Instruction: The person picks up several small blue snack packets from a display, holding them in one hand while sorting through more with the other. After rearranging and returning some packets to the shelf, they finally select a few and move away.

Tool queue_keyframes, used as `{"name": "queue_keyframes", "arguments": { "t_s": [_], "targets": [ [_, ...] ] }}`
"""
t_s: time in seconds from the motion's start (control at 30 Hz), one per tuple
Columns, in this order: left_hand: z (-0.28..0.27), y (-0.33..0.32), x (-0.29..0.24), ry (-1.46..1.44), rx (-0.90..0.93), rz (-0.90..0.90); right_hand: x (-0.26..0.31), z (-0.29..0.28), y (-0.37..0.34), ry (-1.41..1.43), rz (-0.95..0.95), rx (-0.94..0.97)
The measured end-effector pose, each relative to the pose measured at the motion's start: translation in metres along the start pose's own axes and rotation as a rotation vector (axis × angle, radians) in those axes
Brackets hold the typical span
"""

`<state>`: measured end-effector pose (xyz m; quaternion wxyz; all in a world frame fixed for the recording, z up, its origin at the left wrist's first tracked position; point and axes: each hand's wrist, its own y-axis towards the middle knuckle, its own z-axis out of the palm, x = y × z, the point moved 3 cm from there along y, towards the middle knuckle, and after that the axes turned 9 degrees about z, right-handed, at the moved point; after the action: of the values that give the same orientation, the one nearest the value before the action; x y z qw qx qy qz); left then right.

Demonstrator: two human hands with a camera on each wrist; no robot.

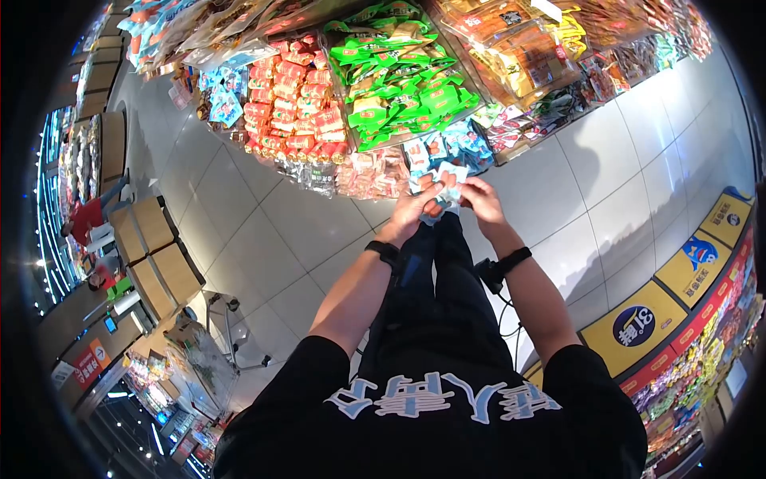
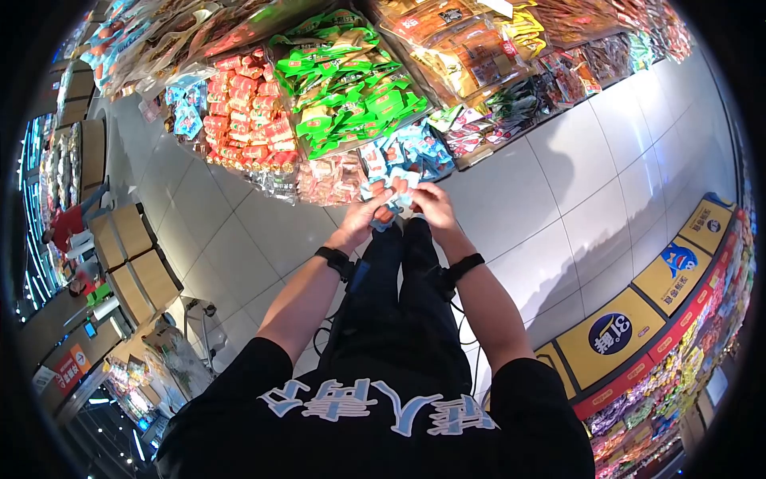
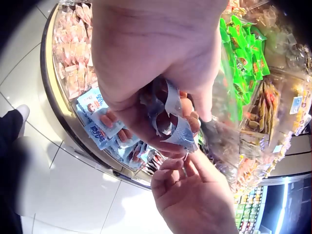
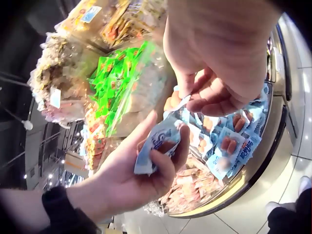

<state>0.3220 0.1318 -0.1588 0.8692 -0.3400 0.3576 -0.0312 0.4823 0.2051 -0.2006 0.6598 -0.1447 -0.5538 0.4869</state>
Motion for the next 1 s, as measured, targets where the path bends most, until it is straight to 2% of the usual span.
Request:
{"name": "queue_keyframes", "arguments": {
  "t_s": [0.07, 0.1, 0.23, 0.37, 0.5, 0.6, 0.7, 0.8, 0.83, 0.87, 0.97, 1.0],
  "targets": [
    [-0.023, 0.012, 0.014, -0.048, 0.028, 0.049, 0.003, -0.006, 0.012, 0.093, 0.046, -0.18],
    [-0.019, 0.006, 0.006, -0.01, -0.091, 0.01, 0.002, -0.009, 0.024, 0.172, 0.008, -0.179],
    [-0.038, -0.002, 0.005, -0.06, -0.072, 0.002, -0.007, -0.014, 0.079, 0.27, -0.044, -0.282],
    [-0.039, -0.012, -0.01, -0.062, -0.093, 0.012, -0.025, -0.015, 0.117, 0.28, 0.01, -0.405],
    [-0.048, -0.014, -0.011, -0.041, -0.077, 0.015, -0.018, 0.005, 0.117, 0.386, 0.004, -0.447],
    [-0.047, -0.019, -0.013, -0.065, -0.117, -0.007, -0.02, 0.003, 0.127, 0.221, -0.003, -0.436],
    [-0.05, -0.02, -0.011, -0.039, -0.11, -0.019, -0.016, -0.01, 0.134, -0.179, 0.054, -0.587],
    [-0.054, -0.018, -0.01, 0.006, -0.059, -0.06, -0.021, -0.018, 0.13, -0.497, -0.029, -0.758],
    [-0.055, -0.016, -0.009, 0.019, -0.039, -0.086, -0.006, -0.001, 0.104, -0.486, -0.037, -0.62],
    [-0.057, -0.014, -0.006, 0.032, -0.018, -0.114, 0.002, 0.018, 0.08, -0.358, 0.045, -0.402],
    [-0.068, -0.003, 0.006, 0.154, 0.124, -0.249, -0.004, 0.053, 0.042, -0.329, -0.052, 0.177],
    [-0.062, -0.004, 0.004, 0.178, 0.116, -0.251, -0.001, 0.054, 0.033, -0.355, -0.046, 0.197]
  ]
}}
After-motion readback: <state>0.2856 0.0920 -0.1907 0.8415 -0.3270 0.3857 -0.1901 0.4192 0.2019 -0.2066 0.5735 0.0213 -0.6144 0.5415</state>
